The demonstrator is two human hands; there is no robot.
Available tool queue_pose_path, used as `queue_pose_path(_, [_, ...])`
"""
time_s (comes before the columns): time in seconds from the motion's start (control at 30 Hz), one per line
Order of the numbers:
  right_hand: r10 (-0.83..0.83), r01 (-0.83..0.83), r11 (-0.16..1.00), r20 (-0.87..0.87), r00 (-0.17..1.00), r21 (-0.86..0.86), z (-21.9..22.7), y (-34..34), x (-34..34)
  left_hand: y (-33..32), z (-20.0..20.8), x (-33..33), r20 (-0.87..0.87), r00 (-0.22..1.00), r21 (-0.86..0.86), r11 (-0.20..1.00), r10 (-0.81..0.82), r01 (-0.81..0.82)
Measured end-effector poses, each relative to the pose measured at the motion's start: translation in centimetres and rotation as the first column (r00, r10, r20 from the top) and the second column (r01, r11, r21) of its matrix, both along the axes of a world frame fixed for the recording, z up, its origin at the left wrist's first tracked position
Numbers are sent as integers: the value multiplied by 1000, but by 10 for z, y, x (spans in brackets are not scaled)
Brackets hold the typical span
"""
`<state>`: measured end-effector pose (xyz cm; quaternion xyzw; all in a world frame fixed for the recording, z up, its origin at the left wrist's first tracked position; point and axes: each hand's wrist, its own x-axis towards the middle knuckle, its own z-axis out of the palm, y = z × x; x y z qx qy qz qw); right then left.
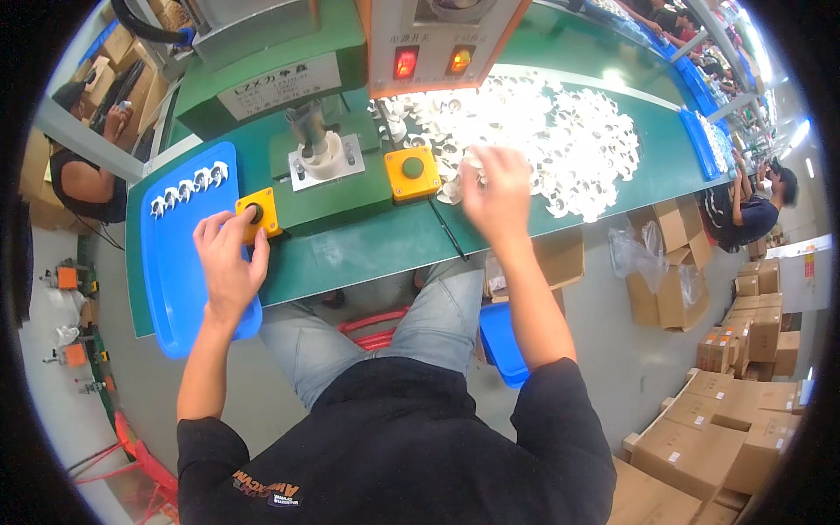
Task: Assembling small plastic components using a pneumatic press machine in a factory setting.
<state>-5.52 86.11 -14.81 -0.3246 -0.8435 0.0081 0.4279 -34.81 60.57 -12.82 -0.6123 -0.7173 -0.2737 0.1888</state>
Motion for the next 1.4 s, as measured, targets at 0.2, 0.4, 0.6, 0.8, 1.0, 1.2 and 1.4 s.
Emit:
queue_pose_path(0.2, [-54, 41, 997, 228, 972, 62, -13, 21, 23, 6, 10, -3, 47, 998, -15, 999, 43, -42])
queue_pose_path(0.4, [-13, -24, 991, 273, 962, 133, -15, 19, 25, 13, 18, -2, 140, 989, -39, 998, 53, -48])
queue_pose_path(0.6, [97, -135, 947, 142, 985, 292, 9, 2, 18, 53, 38, 9, 517, 852, 38, 997, -78, 68])
queue_pose_path(0.8, [300, -315, 835, 106, 948, 452, 43, -23, -19, 110, 51, 27, 655, 745, 173, 985, -128, 17])
queue_pose_path(1.0, [408, -443, 766, 179, 895, 466, 58, -30, -47, 112, 57, 20, 638, 768, 95, 995, -48, -17])
queue_pose_path(1.2, [444, -514, 670, 266, 856, 536, 68, -16, -97, 62, 40, -27, 224, 972, 49, 996, 64, -77])
queue_pose_path(1.4, [416, -523, 587, 324, 850, 618, 78, -9, -128, -43, 20, -94, -4, 911, -203, 891, 413, -406])
